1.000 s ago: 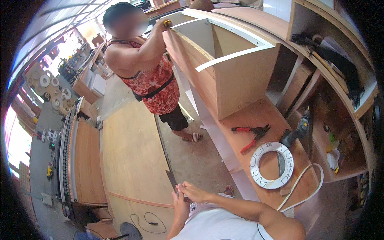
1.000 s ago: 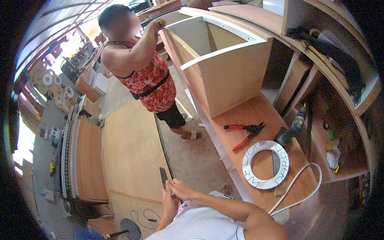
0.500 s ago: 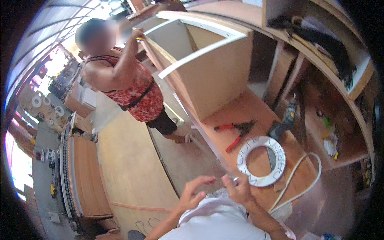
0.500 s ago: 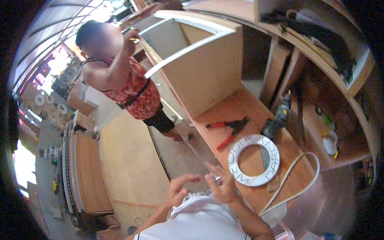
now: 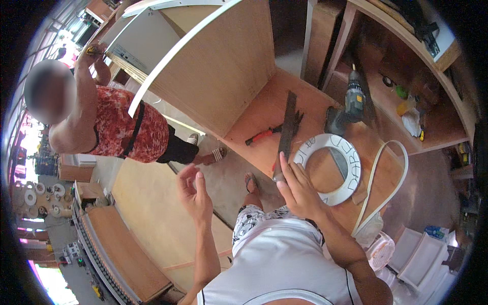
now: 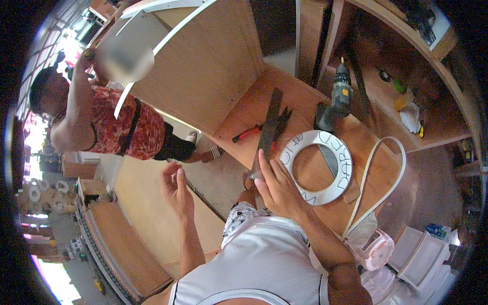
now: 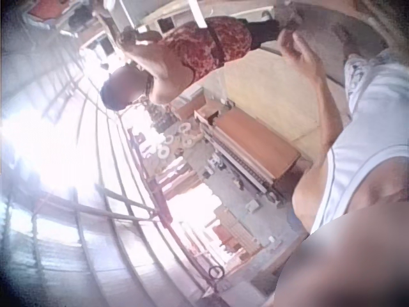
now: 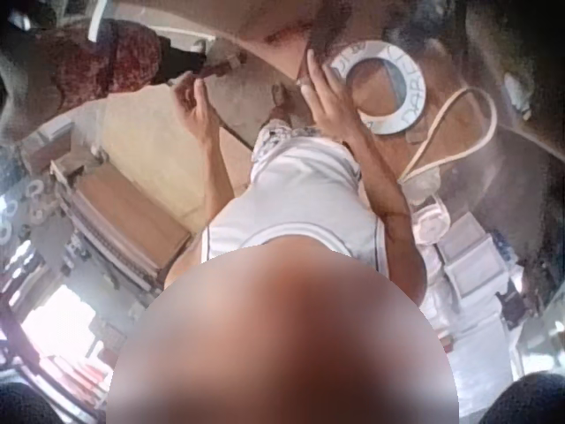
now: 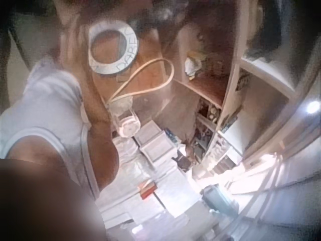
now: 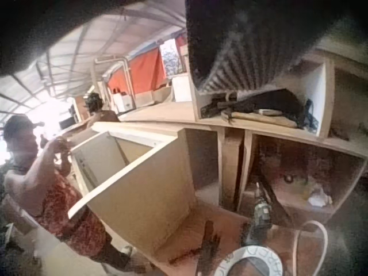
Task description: The person measures and marks a wooden drawer front using a set square and pencil, then applies white edge banding to the drawer's edges. A coworker assists by holding the drawer and applying tape.
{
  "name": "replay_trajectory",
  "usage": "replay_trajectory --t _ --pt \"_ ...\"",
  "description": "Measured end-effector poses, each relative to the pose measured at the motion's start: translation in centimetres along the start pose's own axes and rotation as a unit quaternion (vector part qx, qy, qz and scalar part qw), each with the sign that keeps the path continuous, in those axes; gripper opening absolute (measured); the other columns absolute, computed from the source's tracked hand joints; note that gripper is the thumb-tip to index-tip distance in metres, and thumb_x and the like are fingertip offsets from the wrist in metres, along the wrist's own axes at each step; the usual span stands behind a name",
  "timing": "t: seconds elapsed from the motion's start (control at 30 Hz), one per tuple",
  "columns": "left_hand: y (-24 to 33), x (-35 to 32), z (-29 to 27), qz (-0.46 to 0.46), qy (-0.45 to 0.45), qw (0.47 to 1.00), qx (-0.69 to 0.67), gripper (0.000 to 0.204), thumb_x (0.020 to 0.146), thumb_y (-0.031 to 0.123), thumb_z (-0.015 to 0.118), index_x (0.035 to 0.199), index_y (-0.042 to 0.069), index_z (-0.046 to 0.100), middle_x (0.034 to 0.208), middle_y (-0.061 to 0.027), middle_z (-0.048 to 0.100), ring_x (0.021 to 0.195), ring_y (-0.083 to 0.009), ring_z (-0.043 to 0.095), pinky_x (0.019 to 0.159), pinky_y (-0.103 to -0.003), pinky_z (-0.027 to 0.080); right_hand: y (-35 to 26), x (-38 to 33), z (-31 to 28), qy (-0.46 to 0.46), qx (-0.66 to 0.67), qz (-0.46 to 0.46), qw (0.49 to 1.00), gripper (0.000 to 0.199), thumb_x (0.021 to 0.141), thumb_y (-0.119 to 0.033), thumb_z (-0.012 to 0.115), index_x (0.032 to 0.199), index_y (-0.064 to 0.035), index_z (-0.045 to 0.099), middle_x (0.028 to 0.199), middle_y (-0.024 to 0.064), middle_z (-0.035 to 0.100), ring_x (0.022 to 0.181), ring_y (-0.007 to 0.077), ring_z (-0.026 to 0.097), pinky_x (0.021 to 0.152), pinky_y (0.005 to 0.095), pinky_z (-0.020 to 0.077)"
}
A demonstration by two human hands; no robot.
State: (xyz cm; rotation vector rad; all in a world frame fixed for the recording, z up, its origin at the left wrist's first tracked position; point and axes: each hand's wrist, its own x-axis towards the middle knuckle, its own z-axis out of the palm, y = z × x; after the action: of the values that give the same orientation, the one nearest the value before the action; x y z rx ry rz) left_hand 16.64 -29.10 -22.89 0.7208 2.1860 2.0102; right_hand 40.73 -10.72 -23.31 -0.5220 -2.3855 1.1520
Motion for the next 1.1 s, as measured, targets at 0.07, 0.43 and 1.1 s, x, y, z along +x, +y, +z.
replay_trajectory --t 0.07,0.43,1.1 --pt "-1.1 3.6 -0.2 0.013 0.02 1.0 -0.008 0.041 0.107 0.005 0.073 0.145 0.0 0.059 0.14 -0.0094 0.061 0.131 -0.0191 0.06 0.112 -0.039 0.05 2.0 2.7 2.2 0.006 -0.074 0.017 0.997 0.077 0.109 -0.021 0.059 0.171 0.0119 0.028 0.134 0.0381 0.059 0.119 0.0533 0.057 0.11 0.0582 0.0464" --pt "-2.3 21.4 1.0 0.332 -0.091 0.921 0.181 0.146 0.075 0.071 0.097 0.176 0.0 0.019 0.182 -0.0305 0.017 0.168 -0.0487 0.019 0.136 -0.058 0.019 9.1 20.7 10.5 0.092 -0.226 0.185 0.952 0.062 0.111 -0.029 0.064 0.161 0.0053 0.051 0.134 0.0352 0.067 0.121 0.0536 0.065 0.104 0.0606 0.0529" --pt "-17.8 15.2 -3.2 -0.084 -0.285 0.944 -0.141 0.064 0.092 0.052 0.081 0.137 0.01 0.065 0.131 -0.0142 0.07 0.121 -0.0317 0.067 0.107 -0.052 0.052 6.7 15.1 3.7 0.118 -0.15 0.245 0.95 0.069 0.1 -0.027 0.083 0.161 -0.0035 0.06 0.122 0.0279 0.074 0.111 0.0476 0.071 0.095 0.0542 0.0582"
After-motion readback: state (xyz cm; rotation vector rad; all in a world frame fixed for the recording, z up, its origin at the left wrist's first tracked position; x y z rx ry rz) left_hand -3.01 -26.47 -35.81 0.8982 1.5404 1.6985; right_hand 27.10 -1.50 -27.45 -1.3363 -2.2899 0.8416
